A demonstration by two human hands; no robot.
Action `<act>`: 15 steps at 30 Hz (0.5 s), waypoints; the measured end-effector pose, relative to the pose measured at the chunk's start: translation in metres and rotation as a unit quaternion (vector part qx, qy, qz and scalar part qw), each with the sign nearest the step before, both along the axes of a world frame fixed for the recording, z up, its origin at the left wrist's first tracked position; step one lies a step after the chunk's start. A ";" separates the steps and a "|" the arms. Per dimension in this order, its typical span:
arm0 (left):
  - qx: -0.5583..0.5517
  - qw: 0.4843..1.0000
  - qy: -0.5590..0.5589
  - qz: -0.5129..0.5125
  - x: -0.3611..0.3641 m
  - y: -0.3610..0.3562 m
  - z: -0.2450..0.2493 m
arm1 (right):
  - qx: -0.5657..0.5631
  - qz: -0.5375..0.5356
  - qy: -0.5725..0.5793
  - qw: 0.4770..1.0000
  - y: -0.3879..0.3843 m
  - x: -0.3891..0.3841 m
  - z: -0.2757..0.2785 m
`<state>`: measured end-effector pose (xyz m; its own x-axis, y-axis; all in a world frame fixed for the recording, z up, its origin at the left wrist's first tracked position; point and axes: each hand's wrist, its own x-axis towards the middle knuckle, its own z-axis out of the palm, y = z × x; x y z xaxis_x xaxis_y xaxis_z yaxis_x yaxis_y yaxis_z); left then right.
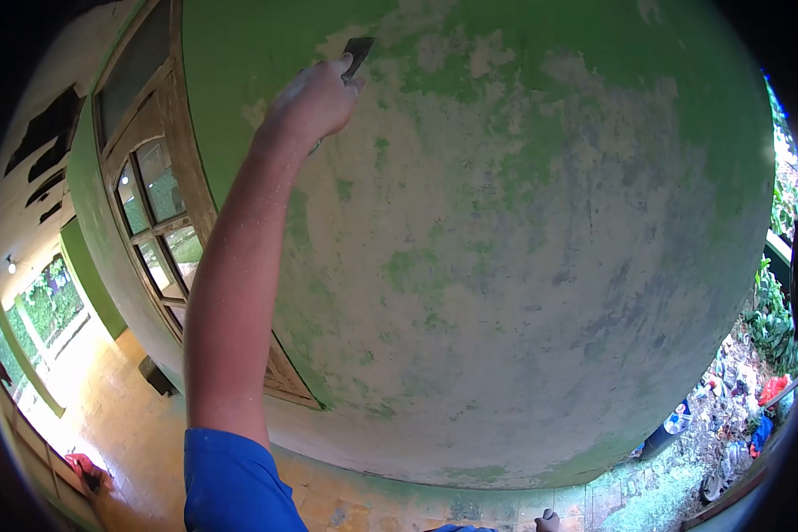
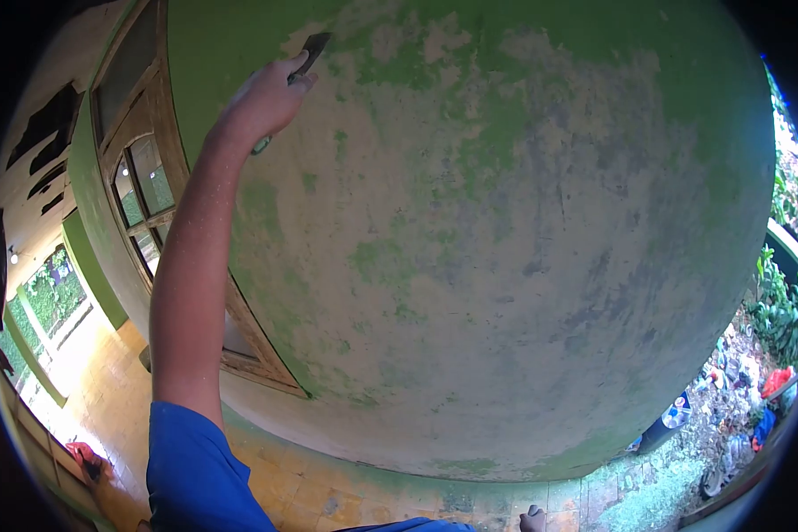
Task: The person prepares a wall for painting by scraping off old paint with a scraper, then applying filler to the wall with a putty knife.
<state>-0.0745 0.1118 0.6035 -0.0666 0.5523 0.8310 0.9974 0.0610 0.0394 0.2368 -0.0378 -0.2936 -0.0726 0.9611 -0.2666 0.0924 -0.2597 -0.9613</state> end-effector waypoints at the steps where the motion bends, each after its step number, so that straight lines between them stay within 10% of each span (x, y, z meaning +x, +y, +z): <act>1: 0.010 1.000 0.015 -0.006 -0.002 0.003 0.002 | 0.001 0.003 -0.001 1.000 0.000 -0.001 0.002; 10: 0.032 0.998 -0.022 -0.044 -0.005 0.000 -0.012 | 0.060 0.066 -0.033 0.995 0.051 0.009 0.054; 15: -0.055 0.963 -0.098 -0.244 -0.021 -0.055 -0.118 | 0.092 0.080 -0.027 0.992 0.081 -0.012 0.073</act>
